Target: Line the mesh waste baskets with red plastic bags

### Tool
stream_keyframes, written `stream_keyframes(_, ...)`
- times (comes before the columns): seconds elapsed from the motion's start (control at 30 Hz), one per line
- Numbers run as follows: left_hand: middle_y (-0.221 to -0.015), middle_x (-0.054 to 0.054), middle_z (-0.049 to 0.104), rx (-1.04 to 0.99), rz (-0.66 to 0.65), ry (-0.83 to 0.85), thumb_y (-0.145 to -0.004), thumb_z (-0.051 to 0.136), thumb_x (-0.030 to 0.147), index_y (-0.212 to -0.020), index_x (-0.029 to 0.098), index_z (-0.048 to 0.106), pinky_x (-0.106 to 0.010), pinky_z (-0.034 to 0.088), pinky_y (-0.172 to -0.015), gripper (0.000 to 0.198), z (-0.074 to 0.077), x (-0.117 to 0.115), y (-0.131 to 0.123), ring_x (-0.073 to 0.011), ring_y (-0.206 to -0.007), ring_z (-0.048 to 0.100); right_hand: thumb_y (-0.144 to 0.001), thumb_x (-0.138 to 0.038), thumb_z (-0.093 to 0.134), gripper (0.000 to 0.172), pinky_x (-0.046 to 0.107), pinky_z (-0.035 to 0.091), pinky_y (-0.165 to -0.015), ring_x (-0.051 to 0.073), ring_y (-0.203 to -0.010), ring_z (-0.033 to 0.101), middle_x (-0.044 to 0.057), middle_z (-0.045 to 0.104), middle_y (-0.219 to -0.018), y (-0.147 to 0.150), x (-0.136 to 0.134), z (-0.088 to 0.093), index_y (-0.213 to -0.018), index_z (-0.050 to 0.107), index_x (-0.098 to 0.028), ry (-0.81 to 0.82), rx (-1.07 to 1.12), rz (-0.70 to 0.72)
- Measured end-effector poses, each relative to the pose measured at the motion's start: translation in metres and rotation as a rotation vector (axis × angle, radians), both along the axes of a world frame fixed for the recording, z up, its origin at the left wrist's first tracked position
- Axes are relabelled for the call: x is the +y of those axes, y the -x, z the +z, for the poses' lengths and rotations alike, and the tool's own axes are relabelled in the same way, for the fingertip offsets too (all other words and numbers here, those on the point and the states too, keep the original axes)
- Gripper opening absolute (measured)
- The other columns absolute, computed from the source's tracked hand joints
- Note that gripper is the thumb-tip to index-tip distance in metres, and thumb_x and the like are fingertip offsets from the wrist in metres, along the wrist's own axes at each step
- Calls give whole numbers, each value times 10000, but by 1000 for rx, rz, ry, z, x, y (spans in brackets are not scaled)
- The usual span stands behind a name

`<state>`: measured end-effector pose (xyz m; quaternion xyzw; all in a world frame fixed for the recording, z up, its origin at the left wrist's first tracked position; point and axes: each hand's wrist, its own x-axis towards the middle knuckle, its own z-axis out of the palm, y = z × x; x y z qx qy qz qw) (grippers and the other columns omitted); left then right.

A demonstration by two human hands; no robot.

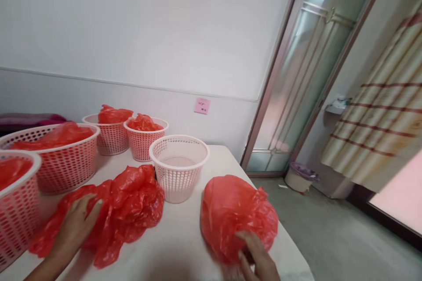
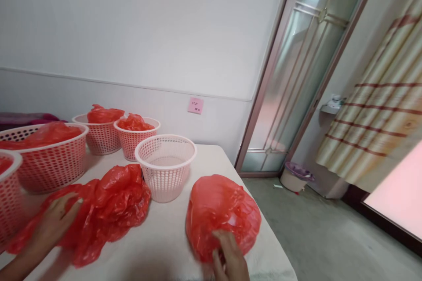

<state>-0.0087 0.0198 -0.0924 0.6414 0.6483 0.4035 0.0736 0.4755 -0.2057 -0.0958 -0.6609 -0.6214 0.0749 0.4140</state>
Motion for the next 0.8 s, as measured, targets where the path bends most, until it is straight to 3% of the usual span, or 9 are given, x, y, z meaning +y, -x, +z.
stream_keyframes(0.13,-1253,-136,615,-120,-185,-40,-821,495,507,-1145,187,567,-460,373,-1128,462,26,-42,-74,-306,-1240,551,-856,-266,454,481,477,475,-1057,285,-1269,561,159,610,-1344,9,25,22,-1312,574,-172,-67,-25,-139)
stream_keyframes(0.23,-1304,-125,608,-257,-392,99,-766,578,522,-1198,190,575,-463,369,-1136,546,53,-84,-160,-303,-1274,537,-825,-186,457,555,465,428,-1106,272,-1320,518,155,568,-1400,43,41,23,-1376,522,-170,39,-38,52)
stream_keyframes(0.3,-1431,-141,520,-295,-554,167,-733,650,452,-1348,178,472,-436,349,-1151,696,66,-107,-217,-292,-1352,471,-826,-140,448,575,430,444,-1090,249,-1277,555,131,591,-1372,71,43,18,-1393,506,-212,82,-18,214)
stream_keyframes(0.37,-1484,-151,467,-290,-648,234,-666,728,401,-1427,179,396,-424,335,-1153,860,70,-121,-262,-304,-1388,418,-817,-126,470,571,410,471,-1054,247,-1217,598,100,636,-1314,91,38,13,-1369,527,-261,98,10,337)
stream_keyframes(0.43,-1410,-169,541,-303,-700,266,-669,708,333,-1367,164,483,-448,352,-1119,753,66,-124,-291,-334,-1326,476,-778,-125,510,550,401,499,-1007,262,-1156,632,84,678,-1243,95,28,12,-1304,576,-271,110,17,412)
stream_keyframes(0.53,-1056,-125,710,-380,-733,290,-760,517,229,-1007,175,656,-415,456,-955,288,56,-116,-305,-289,-1027,644,-799,-126,457,351,355,541,-872,244,-968,683,98,721,-1021,69,17,25,-1070,666,-205,130,-18,338)
stream_keyframes(0.6,-897,-74,710,-439,-727,294,-803,431,215,-861,203,633,-366,486,-846,210,53,-111,-302,-246,-886,656,-870,-128,369,305,333,527,-836,223,-908,674,114,698,-940,37,16,41,-967,656,-161,127,-76,148)
stream_keyframes(0.67,-844,-52,693,-501,-704,289,-853,405,264,-824,215,602,-345,484,-809,205,54,-110,-297,-239,-872,643,-847,-63,348,355,330,508,-862,227,-967,670,145,678,-1039,5,22,56,-1041,638,-127,189,-232,16)
stream_keyframes(0.8,-856,-52,690,-608,-678,293,-900,385,353,-837,208,591,-342,472,-829,259,65,-115,-286,-238,-871,623,-870,-31,304,530,317,501,-657,253,-874,722,205,579,-1314,-38,39,71,-1329,533,-167,494,-690,-165)
